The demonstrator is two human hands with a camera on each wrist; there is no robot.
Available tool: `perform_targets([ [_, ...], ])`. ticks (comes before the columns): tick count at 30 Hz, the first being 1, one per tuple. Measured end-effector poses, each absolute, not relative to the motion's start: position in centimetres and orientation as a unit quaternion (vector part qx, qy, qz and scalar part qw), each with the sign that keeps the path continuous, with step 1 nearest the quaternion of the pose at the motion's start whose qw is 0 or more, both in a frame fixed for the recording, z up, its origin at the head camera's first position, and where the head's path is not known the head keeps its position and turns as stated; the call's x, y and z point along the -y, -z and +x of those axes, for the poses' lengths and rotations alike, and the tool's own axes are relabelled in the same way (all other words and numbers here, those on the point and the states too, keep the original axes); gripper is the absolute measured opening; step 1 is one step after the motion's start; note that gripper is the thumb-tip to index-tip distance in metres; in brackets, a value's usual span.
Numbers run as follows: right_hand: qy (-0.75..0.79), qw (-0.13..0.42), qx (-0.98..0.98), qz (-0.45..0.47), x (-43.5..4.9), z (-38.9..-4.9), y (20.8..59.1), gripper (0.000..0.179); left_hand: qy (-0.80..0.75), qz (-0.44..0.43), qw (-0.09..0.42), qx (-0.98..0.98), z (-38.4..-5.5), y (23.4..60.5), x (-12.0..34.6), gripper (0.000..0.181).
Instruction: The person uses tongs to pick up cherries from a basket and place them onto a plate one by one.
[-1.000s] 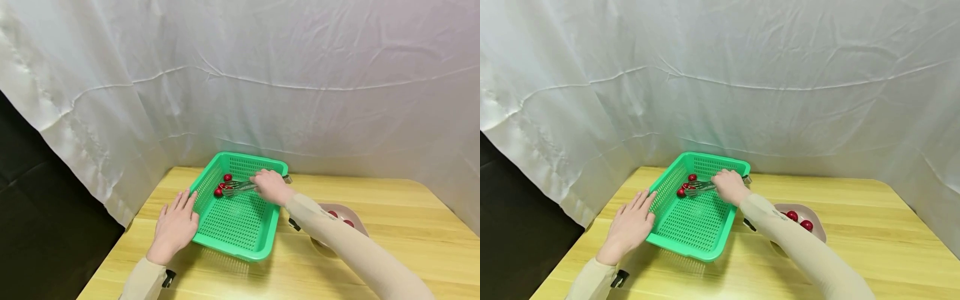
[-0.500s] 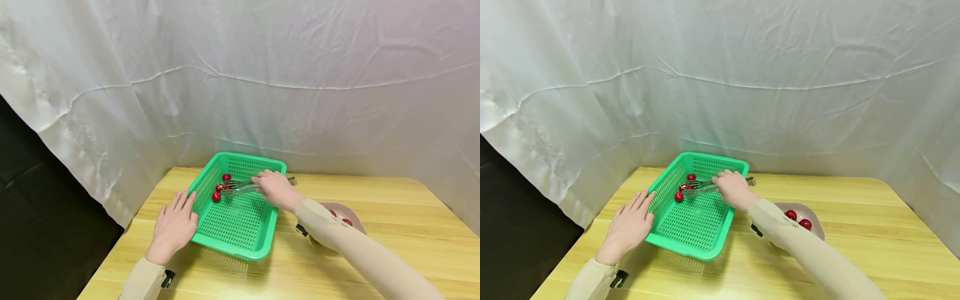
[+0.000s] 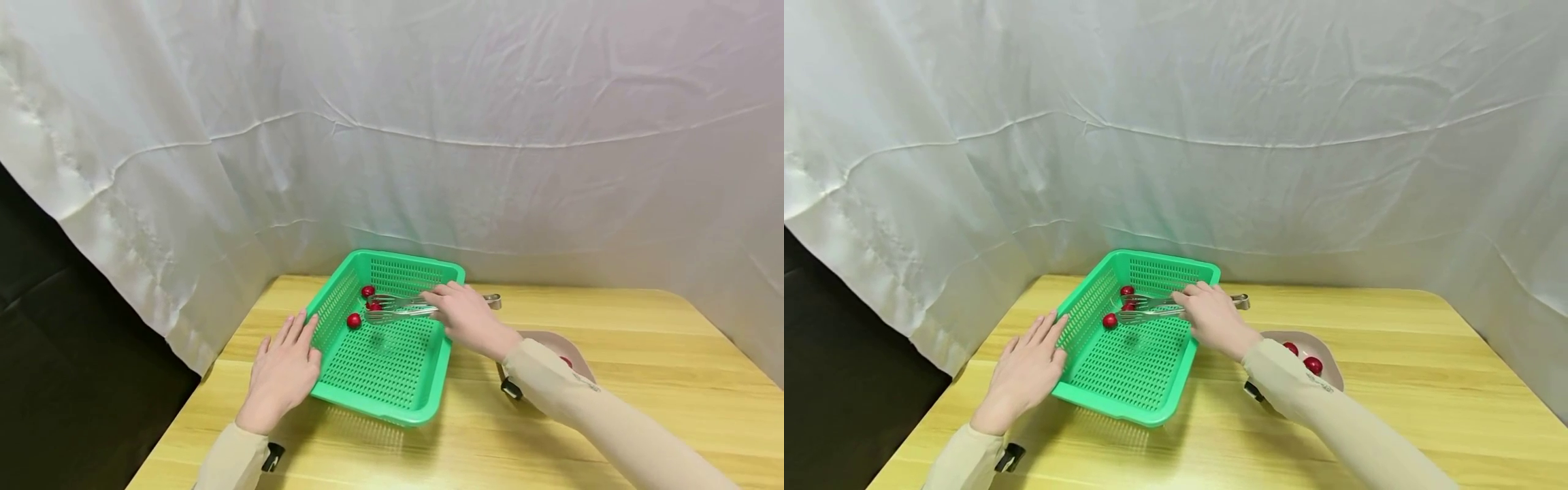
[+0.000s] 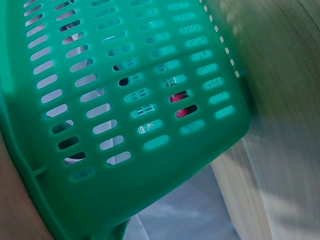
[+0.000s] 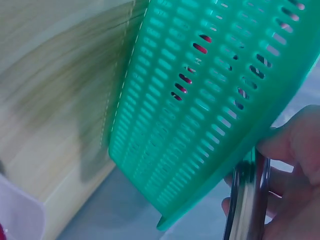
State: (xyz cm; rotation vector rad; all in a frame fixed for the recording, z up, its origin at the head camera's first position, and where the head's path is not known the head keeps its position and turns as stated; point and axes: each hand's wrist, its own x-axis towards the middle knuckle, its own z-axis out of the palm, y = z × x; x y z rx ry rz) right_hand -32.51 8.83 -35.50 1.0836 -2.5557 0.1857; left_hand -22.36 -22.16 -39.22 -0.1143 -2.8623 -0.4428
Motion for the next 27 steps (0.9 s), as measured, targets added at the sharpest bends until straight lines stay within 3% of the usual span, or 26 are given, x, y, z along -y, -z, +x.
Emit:
perform_targets([
  [27,-0.131,0.267,0.884,0.361,-16.1,-28.2,34.1,0.041,0.156,-0.042,0.124,0.979,-22.4,39.2,22.3,0.056],
])
